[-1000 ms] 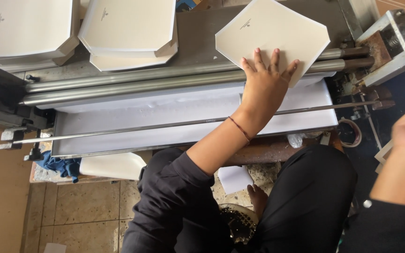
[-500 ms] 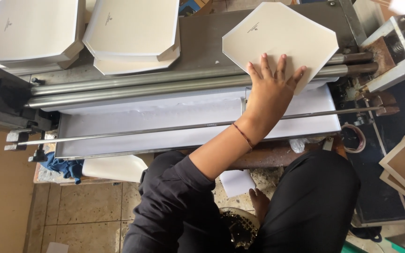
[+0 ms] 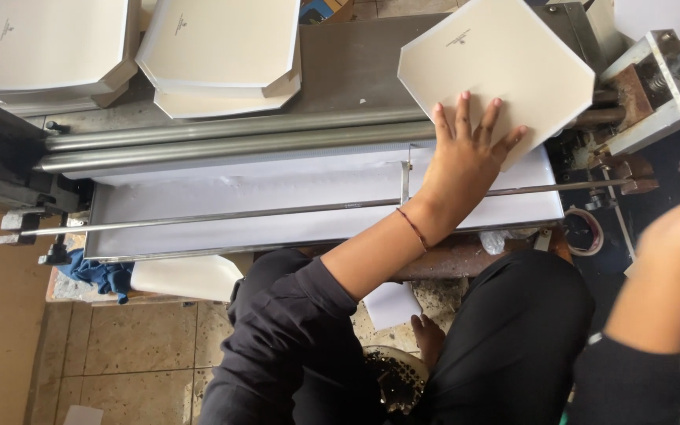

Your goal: The person places a book cover onto a binding machine and feeds a stack of white paper through rollers to attach it. They repeat this process, stacking the finished books on the machine's surface.

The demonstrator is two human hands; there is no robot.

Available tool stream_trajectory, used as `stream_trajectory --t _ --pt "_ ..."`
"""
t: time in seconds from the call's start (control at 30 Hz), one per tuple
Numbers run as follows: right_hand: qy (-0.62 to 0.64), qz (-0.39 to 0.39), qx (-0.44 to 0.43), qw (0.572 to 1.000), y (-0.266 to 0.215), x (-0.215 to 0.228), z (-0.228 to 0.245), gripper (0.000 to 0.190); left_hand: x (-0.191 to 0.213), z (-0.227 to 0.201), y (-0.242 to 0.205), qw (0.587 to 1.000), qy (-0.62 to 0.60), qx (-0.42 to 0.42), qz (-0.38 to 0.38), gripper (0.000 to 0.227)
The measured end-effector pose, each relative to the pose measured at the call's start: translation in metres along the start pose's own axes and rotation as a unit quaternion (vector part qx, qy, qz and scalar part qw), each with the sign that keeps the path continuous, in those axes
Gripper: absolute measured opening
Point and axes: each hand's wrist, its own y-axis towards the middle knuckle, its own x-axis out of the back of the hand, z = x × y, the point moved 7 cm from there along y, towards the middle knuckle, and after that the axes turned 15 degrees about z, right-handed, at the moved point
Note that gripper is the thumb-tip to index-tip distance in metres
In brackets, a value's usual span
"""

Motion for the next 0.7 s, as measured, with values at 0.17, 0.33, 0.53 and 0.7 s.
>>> stream_trajectory --t 0.17,0.33,0.53,0.7 --pt "0.007 0.053 0.013 0.998 -0.048 -0.132 0.142 0.025 -0.025 -0.01 0.015 0.997 0.075 -0.01 -0.003 0.059" --pt "-0.041 0.151 -0.064 0.986 -0.065 -0.149 0.145 0.038 -0.023 -0.005 0.019 0.997 0.067 -0.026 0.012 0.061" --pt "-0.196 0.251 0.075 0.945 -0.069 -0.169 0.165 0.053 -0.023 0.005 0.019 0.997 0.074 -0.007 0.018 0.062" --pt "-0.222 0.312 0.092 0.919 -0.076 -0.177 0.149 0.06 -0.025 0.003 0.019 0.997 0.072 -0.008 0.017 0.064"
